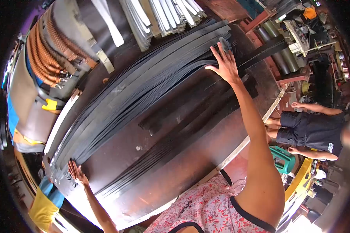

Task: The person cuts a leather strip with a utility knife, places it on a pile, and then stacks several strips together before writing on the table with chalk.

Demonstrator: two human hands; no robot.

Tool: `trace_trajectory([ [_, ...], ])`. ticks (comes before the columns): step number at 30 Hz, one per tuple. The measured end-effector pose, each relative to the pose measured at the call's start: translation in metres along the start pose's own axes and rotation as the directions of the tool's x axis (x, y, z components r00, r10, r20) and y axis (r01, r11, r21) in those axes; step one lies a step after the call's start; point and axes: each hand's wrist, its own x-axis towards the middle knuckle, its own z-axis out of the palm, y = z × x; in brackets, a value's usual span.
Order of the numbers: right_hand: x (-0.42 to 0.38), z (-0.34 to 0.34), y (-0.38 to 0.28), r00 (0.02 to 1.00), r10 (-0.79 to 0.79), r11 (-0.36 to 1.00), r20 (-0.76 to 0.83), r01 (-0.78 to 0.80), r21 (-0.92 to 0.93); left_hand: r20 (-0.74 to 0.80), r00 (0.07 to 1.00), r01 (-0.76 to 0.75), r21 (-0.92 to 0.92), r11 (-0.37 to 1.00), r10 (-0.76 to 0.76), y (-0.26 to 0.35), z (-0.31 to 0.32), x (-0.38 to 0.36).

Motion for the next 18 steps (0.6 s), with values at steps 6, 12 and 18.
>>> trace_trajectory([
  [6,-0.014,0.003,0.032,1.0,-0.007,1.0,0.001,0.007,0.004,0.02,0.999,0.029,-0.01,1.0,-0.029,-0.001,-0.001,-0.003],
  [12,-0.004,-0.008,0.03,0.952,0.204,0.976,0.227,-0.179,-0.124,0.011,1.0,0.017,-0.03,0.999,-0.016,-0.004,0.002,-0.004],
  [18,0.009,0.009,0.05,0.942,0.252,0.965,0.22,-0.229,-0.127,0.006,1.0,0.012,-0.003,1.0,-0.012,-0.006,0.002,-0.006],
])
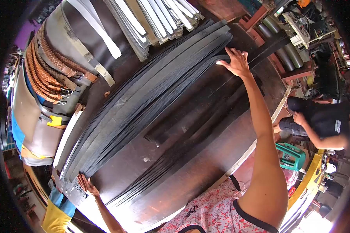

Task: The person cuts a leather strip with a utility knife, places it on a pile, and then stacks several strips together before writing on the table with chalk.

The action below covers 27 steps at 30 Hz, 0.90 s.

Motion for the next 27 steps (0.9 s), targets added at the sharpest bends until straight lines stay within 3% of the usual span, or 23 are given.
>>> trace_trajectory([
  [2,0.007,0.012,0.015,0.999,0.021,1.0,-0.032,-0.021,0.001,0.0,1.0,-0.001,0.009,1.0,0.001,0.002,-0.001,0.001],
  [5,0.017,0.025,0.026,0.979,-0.063,0.994,-0.196,0.078,0.07,0.036,0.999,0.032,-0.001,0.999,-0.032,0.008,-0.007,0.004],
  [10,0.033,0.024,0.028,0.977,-0.089,0.985,-0.192,0.115,0.127,0.043,0.997,0.057,0.003,0.998,-0.057,0.006,-0.002,-0.003],
  [12,0.033,0.021,0.03,0.952,-0.144,0.986,-0.268,0.16,0.04,0.066,0.994,0.076,0.147,0.986,-0.087,0.014,-0.005,-0.002],
  [14,0.032,0.026,0.031,0.933,-0.157,0.986,-0.323,0.167,0.004,0.095,0.991,0.076,0.179,0.981,-0.094,0.014,-0.004,-0.002],
  [16,0.031,0.034,0.03,0.919,0.009,0.992,-0.394,0.043,0.122,0.161,0.977,0.105,0.224,0.969,-0.143,0.025,-0.013,0.003],
  [18,0.029,0.045,0.027,0.936,0.109,0.985,-0.333,-0.058,0.16,0.184,0.973,0.092,0.254,0.963,-0.141,0.024,-0.014,0.005],
  [20,0.028,0.056,0.021,0.86,0.314,0.908,-0.403,-0.148,0.391,0.151,0.979,0.091,0.265,0.96,-0.134,0.027,-0.014,0.006],
  [21,0.027,0.056,0.022,0.897,0.355,0.869,-0.262,-0.214,0.447,0.145,0.982,0.082,0.261,0.962,-0.123,0.026,-0.012,0.006],
  [22,0.027,0.057,0.023,0.896,0.359,0.867,-0.263,-0.215,0.45,0.142,0.983,0.08,0.264,0.961,-0.12,0.027,-0.012,0.005],
  [24,0.027,0.033,0.008,0.873,0.476,0.689,0.105,-0.445,0.572,0.201,0.959,0.125,0.328,0.936,-0.199,0.031,-0.014,0.006],
  [26,0.026,0.033,-0.001,0.865,0.494,0.691,0.089,-0.453,0.563,0.152,0.974,0.122,0.282,0.952,-0.17,0.026,-0.008,0.003],
  [27,0.026,0.043,-0.005,0.866,0.499,0.744,-0.036,-0.406,0.53,0.143,0.976,0.126,0.254,0.959,-0.166,0.026,-0.005,0.002],
])
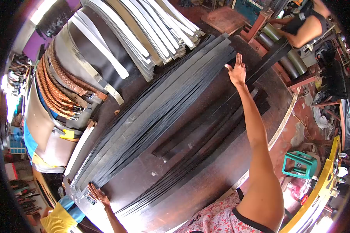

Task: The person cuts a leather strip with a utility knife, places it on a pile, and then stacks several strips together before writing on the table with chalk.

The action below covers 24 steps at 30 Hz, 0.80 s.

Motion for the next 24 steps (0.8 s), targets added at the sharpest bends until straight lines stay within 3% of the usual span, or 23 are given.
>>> trace_trajectory([
  [1,-0.001,0.008,0.003,0.992,-0.069,0.997,-0.101,0.065,-0.045,-0.008,1.0,0.001,-0.026,1.0,-0.001,-0.001,0.001,-0.003],
  [2,-0.011,0.008,-0.009,0.994,-0.028,0.999,-0.108,0.031,0.023,-0.008,1.0,0.009,-0.076,0.997,-0.009,-0.001,0.003,-0.003],
  [5,-0.046,0.007,-0.043,0.988,-0.156,0.978,-0.021,0.157,0.134,0.036,0.997,0.074,-0.076,0.994,-0.071,0.003,0.003,-0.003],
  [7,-0.079,-0.003,-0.076,0.954,-0.272,0.955,0.126,0.251,0.16,-0.001,1.0,-0.002,-0.183,0.983,0.002,0.008,-0.013,0.007],
  [8,-0.096,-0.007,-0.093,0.912,-0.39,0.918,0.129,0.374,0.134,-0.065,0.997,-0.048,-0.243,0.969,0.033,0.007,-0.015,0.009],
  [9,-0.113,-0.015,-0.114,0.873,-0.455,0.89,0.174,0.44,0.117,0.018,0.999,-0.022,-0.18,0.983,0.026,0.01,-0.024,0.01],
  [11,-0.151,-0.026,-0.149,0.805,-0.543,0.84,0.239,0.516,0.17,0.189,0.972,0.193,-0.286,0.938,-0.143,0.028,-0.055,0.013],
  [12,-0.165,-0.023,-0.156,0.764,-0.592,0.806,0.257,0.566,0.173,0.106,0.985,0.156,-0.214,0.964,-0.135,0.023,-0.031,0.012],
  [15,-0.2,-0.013,-0.183,0.661,-0.665,0.739,0.349,0.649,0.179,0.02,0.993,0.116,-0.306,0.945,-0.115,0.023,-0.034,0.011],
  [17,-0.199,-0.002,-0.187,0.562,-0.768,0.617,0.308,0.779,0.116,-0.027,0.993,0.103,-0.262,0.96,-0.114,0.022,-0.019,0.004],
  [19,-0.187,0.014,-0.181,0.585,-0.745,0.628,0.321,0.777,0.041,0.044,0.996,0.093,-0.315,0.945,-0.083,0.012,-0.009,0.001],
  [20,-0.185,0.02,-0.179,0.565,-0.762,0.606,0.316,0.794,0.039,0.027,0.996,0.093,-0.303,0.948,-0.088,0.008,-0.006,0.0],
  [24,-0.207,0.02,-0.199,0.636,-0.684,0.659,0.357,0.749,-0.071,0.004,0.993,0.11,-0.346,0.932,-0.116,-0.011,-0.002,-0.008],
])
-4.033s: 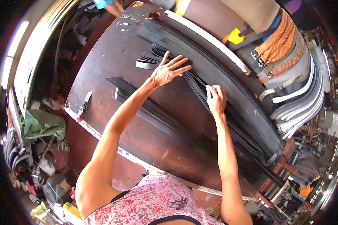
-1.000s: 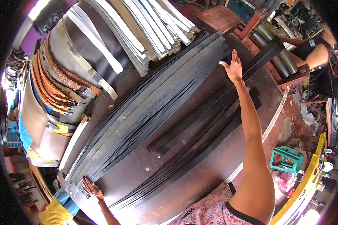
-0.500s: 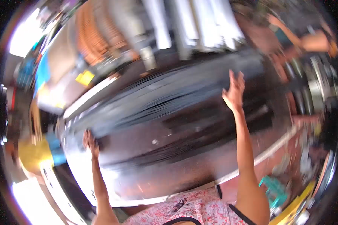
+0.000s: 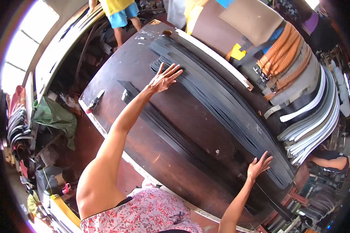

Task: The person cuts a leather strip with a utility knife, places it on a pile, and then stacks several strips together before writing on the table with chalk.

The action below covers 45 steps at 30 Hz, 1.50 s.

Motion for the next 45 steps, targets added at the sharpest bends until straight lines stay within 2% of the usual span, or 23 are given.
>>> trace_trajectory([
  [1,-0.003,0.0,-0.021,1.0,0.014,1.0,0.018,-0.014,-0.018,-0.008,1.0,-0.008,-0.022,1.0,0.008,-0.002,-0.001,0.0],
  [2,-0.007,-0.009,-0.063,0.998,-0.065,0.997,-0.008,0.065,0.049,0.003,1.0,0.001,-0.01,1.0,-0.001,0.0,-0.003,0.003],
  [4,-0.01,-0.023,-0.155,0.929,-0.368,0.908,-0.044,0.369,0.197,-0.046,0.999,-0.014,-0.051,0.999,0.011,-0.002,0.003,0.007],
  [6,-0.011,-0.03,-0.253,0.817,-0.576,0.785,-0.033,0.564,0.256,-0.065,0.998,-0.028,-0.065,0.998,0.024,-0.006,0.008,0.01],
  [7,-0.009,-0.018,-0.293,0.783,-0.621,0.752,-0.028,0.606,0.262,-0.131,0.991,-0.049,-0.061,0.997,0.04,-0.008,0.01,0.009],
  [9,0.003,0.001,-0.371,0.708,-0.7,0.662,-0.093,0.692,0.287,-0.155,0.985,-0.079,-0.013,0.997,0.076,-0.013,0.006,0.01],
  [11,0.017,0.024,-0.436,0.687,-0.716,0.656,-0.121,0.722,0.221,-0.208,0.977,-0.063,-0.045,0.997,0.053,-0.021,0.006,0.01],
  [13,0.032,0.041,-0.486,0.676,-0.72,0.658,-0.157,0.737,0.152,-0.174,0.983,-0.092,-0.159,0.983,0.064,-0.032,0.01,0.011],
  [15,0.045,0.05,-0.517,0.65,-0.742,0.649,-0.162,0.758,0.066,-0.147,0.978,-0.162,-0.096,0.982,0.147,-0.042,0.004,0.011],
  [17,0.051,0.05,-0.525,0.669,-0.74,0.672,-0.067,0.737,-0.074,-0.194,0.97,-0.176,-0.158,0.972,0.145,-0.055,0.001,0.005],
  [18,0.053,0.052,-0.525,0.665,-0.743,0.668,-0.071,0.743,-0.042,-0.176,0.976,-0.155,-0.14,0.978,0.13,-0.066,-0.012,-0.004],
  [21,0.056,0.056,-0.519,0.66,-0.747,0.662,-0.083,0.749,-0.004,-0.17,0.964,0.157,-0.261,0.952,-0.206,-0.093,-0.022,-0.027],
  [23,0.055,0.055,-0.521,0.66,-0.746,0.662,-0.089,0.75,0.011,-0.125,0.926,0.271,-0.434,0.859,-0.356,-0.108,-0.006,-0.034],
  [24,0.053,0.053,-0.523,0.671,-0.738,0.671,-0.077,0.741,0.029,-0.088,0.946,0.254,-0.397,0.882,-0.312,-0.111,-0.004,-0.036],
  [27,0.046,0.045,-0.533,0.689,-0.723,0.685,-0.056,0.725,0.073,-0.11,0.929,0.273,-0.444,0.854,-0.354,-0.103,0.0,-0.032],
  [33,0.042,0.054,-0.576,0.63,-0.769,0.614,-0.105,0.775,0.152,-0.099,0.901,0.342,-0.439,0.831,-0.423,-0.099,-0.004,-0.028],
  [36,0.046,0.057,-0.582,0.633,-0.767,0.632,-0.103,0.773,0.054,-0.121,0.907,0.321,-0.422,0.848,-0.404,-0.099,-0.004,-0.029],
  [41,0.057,0.058,-0.57,0.624,-0.775,0.624,-0.1,0.781,0.036,-0.08,0.925,0.327,-0.324,0.888,-0.37,-0.096,-0.007,-0.03],
  [45,0.059,0.06,-0.569,0.624,-0.775,0.622,-0.098,0.781,0.056,-0.079,0.908,0.358,-0.362,0.861,-0.411,-0.089,-0.003,-0.026],
])
